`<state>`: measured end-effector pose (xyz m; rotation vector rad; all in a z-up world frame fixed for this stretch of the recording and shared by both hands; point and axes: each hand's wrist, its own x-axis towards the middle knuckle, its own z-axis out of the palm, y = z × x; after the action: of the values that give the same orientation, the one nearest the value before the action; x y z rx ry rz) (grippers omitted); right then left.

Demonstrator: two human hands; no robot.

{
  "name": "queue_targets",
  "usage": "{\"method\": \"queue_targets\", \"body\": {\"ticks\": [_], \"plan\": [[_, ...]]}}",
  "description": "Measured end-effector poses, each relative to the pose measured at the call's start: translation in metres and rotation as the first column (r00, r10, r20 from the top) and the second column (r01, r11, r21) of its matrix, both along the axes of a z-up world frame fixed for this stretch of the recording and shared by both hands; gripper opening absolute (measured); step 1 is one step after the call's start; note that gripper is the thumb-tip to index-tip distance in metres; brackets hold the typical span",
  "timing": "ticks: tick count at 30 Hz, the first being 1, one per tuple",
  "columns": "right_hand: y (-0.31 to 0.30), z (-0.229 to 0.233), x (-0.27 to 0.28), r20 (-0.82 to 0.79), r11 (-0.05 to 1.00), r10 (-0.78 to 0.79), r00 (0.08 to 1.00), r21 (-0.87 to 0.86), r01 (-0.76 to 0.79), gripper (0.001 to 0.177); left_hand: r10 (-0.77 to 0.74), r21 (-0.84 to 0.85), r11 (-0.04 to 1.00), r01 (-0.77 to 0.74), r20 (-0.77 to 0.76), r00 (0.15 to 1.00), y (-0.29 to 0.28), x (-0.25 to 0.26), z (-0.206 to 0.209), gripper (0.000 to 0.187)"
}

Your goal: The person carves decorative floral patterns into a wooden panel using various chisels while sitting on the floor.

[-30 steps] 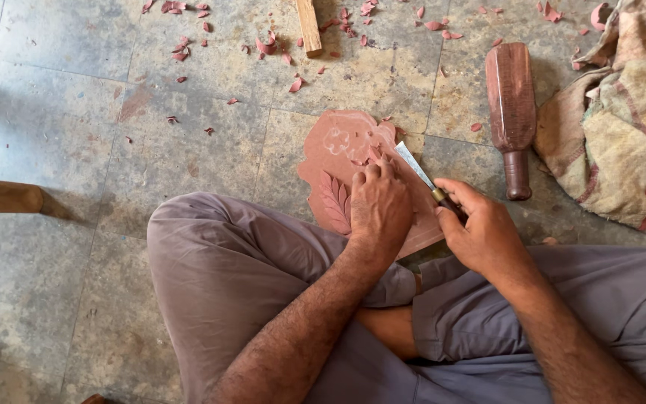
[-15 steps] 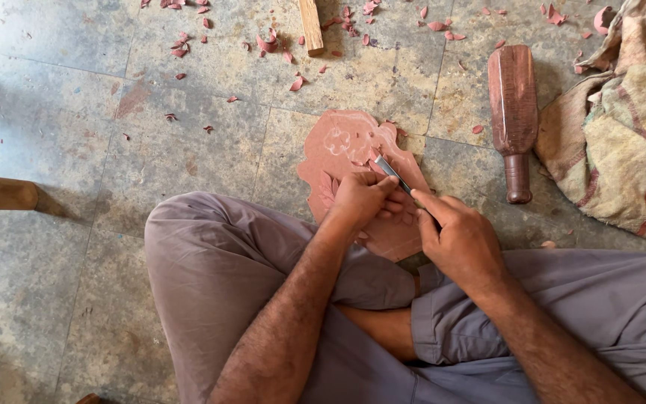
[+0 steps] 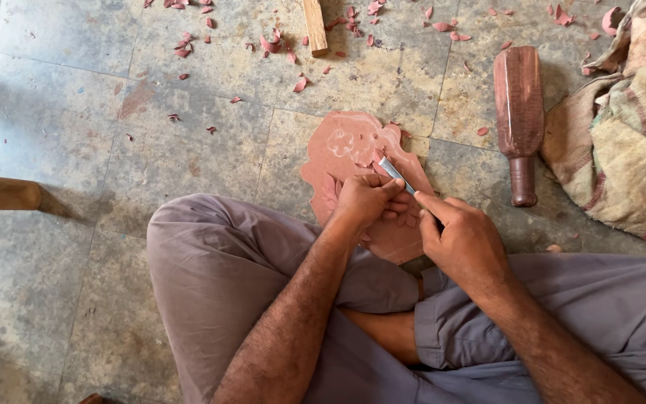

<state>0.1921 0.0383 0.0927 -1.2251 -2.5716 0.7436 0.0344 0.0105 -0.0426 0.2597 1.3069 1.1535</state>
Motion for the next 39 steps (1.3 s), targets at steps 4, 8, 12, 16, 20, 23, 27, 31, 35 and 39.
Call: {"method": "queue_targets", "body": {"ticks": [4, 8, 12, 16, 20, 23, 27, 31, 35, 39], "plan": [[0.003, -0.003, -0.001, 0.027, 1.000, -0.012, 1.000, -0.006, 0.012, 0.031, 0.018, -0.024, 1.000, -0.017, 0.052, 0.999, 0.000, -0.001, 0.005, 0.023], [0.005, -0.007, -0.005, -0.041, 1.000, -0.008, 0.999, -0.021, 0.007, 0.031, 0.050, -0.045, 0.998, -0.046, 0.094, 0.994, 0.004, -0.004, 0.011, 0.021], [0.013, -0.012, -0.018, -0.115, 0.999, 0.025, 0.993, 0.024, -0.023, 0.031, 0.088, -0.052, 0.995, -0.085, 0.076, 0.993, 0.003, -0.007, 0.023, 0.025], [0.014, -0.006, -0.018, -0.165, 1.000, 0.004, 0.986, 0.012, -0.002, 0.029, 0.085, -0.052, 0.995, -0.080, 0.110, 0.990, 0.003, -0.007, 0.023, 0.029], [0.008, -0.001, -0.002, -0.101, 1.000, 0.026, 0.995, 0.008, -0.026, 0.029, -0.017, 0.045, 0.999, 0.018, -0.005, 1.000, 0.001, -0.004, 0.003, 0.026], [0.008, -0.001, 0.002, -0.049, 0.999, 0.036, 0.998, 0.009, -0.036, 0.030, -0.050, -0.002, 0.999, 0.050, -0.011, 0.999, 0.004, -0.003, -0.004, 0.025], [0.009, 0.000, -0.001, 0.011, 0.998, 0.007, 1.000, -0.067, -0.006, 0.031, -0.031, 0.004, 1.000, 0.031, 0.029, 0.999, 0.001, -0.003, 0.002, 0.026], [0.009, 0.002, -0.002, 0.016, 0.998, 0.007, 1.000, -0.055, -0.006, 0.033, -0.018, -0.033, 0.999, 0.019, 0.011, 1.000, 0.004, -0.005, 0.007, 0.024], [0.012, -0.005, -0.004, -0.036, 0.998, 0.049, 0.998, 0.034, -0.048, 0.030, 0.018, -0.012, 1.000, -0.018, 0.044, 0.999, 0.003, -0.006, 0.004, 0.025], [0.022, -0.009, -0.014, -0.043, 0.996, 0.001, 0.999, -0.084, -0.005, 0.033, 0.066, 0.008, 0.998, -0.066, -0.051, 0.996, 0.004, -0.003, 0.017, 0.027]]}}
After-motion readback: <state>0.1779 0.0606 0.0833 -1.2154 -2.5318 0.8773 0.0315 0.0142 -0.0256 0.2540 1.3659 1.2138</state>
